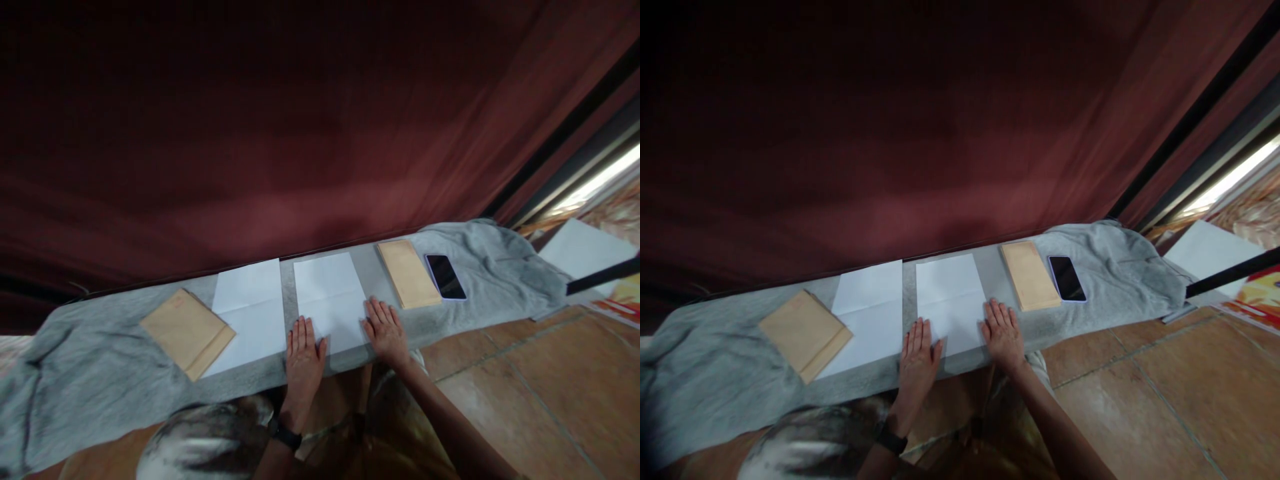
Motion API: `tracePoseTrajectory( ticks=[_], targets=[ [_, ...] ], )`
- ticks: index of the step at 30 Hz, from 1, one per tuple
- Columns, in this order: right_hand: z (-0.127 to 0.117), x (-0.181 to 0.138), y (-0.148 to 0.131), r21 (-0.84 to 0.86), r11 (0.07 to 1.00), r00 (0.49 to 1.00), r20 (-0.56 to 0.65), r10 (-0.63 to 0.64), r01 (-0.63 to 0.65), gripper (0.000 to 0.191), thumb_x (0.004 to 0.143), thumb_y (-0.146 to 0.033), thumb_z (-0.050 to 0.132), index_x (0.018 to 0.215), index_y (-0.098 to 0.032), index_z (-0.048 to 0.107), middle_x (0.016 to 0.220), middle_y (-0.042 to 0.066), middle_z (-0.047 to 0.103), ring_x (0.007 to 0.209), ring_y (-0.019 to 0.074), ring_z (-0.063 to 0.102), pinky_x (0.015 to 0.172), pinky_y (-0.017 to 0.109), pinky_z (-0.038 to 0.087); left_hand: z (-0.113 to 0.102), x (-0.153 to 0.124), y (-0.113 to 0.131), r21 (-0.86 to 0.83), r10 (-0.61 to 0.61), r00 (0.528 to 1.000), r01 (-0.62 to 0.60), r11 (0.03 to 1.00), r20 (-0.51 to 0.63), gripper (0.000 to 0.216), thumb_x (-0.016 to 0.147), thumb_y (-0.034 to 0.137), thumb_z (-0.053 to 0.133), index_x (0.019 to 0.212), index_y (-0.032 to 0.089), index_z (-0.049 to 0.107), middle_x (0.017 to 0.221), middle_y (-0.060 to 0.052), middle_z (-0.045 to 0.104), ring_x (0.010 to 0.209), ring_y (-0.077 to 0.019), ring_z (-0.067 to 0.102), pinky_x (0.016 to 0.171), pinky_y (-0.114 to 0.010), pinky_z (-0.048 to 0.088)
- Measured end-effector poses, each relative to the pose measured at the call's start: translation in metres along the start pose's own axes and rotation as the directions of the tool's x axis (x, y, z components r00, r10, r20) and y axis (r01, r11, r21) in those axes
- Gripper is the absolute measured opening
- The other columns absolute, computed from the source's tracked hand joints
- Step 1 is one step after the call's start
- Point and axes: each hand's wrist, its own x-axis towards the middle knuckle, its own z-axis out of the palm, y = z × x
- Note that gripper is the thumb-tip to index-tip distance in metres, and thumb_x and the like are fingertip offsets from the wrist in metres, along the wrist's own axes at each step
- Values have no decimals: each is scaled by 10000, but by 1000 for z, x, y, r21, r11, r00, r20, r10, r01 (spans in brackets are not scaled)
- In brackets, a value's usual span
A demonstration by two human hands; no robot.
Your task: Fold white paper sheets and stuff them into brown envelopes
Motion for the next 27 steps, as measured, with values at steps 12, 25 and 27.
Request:
tracePoseTrajectory(
  ticks=[12, 25, 27],
  targets=[
    [3, -8, 13, 42, 998, 998, -55, -33, 36, 512, 1044, -350, 369, 1504, -139, 446, 1542, 135, 468, 1418, 291, 436, 1172, 479, 303, -13, -14, -20, 102, 211, 933, -249, 963, 292, 524, 907, 204, 580, 1419, 102, 532, 1498, -193, 506, 1395, -313, 479, 1148, -447, 418],
    [8, -12, 28, 414, 910, 996, -87, 4, 32, 435, 1002, -255, 376, 1360, -190, 614, 1406, 123, 613, 1327, 261, 548, 1164, 512, 381, -33, 2, -21, -35, 187, 912, -187, 982, 366, 617, 847, -63, 315, 1360, 154, 580, 1422, -147, 596, 1339, -259, 549, 1090, -461, 483],
    [7, -11, 33, 547, 837, 994, -77, 73, -19, 433, 995, -251, 356, 1304, -195, 655, 1345, 121, 657, 1282, 257, 587, 1140, 516, 421, -40, 3, -24, -80, 148, 928, -128, 989, 342, 524, 887, -13, 352, 1298, 158, 628, 1345, -137, 656, 1248, -240, 627, 1065, -409, 512]
  ],
)
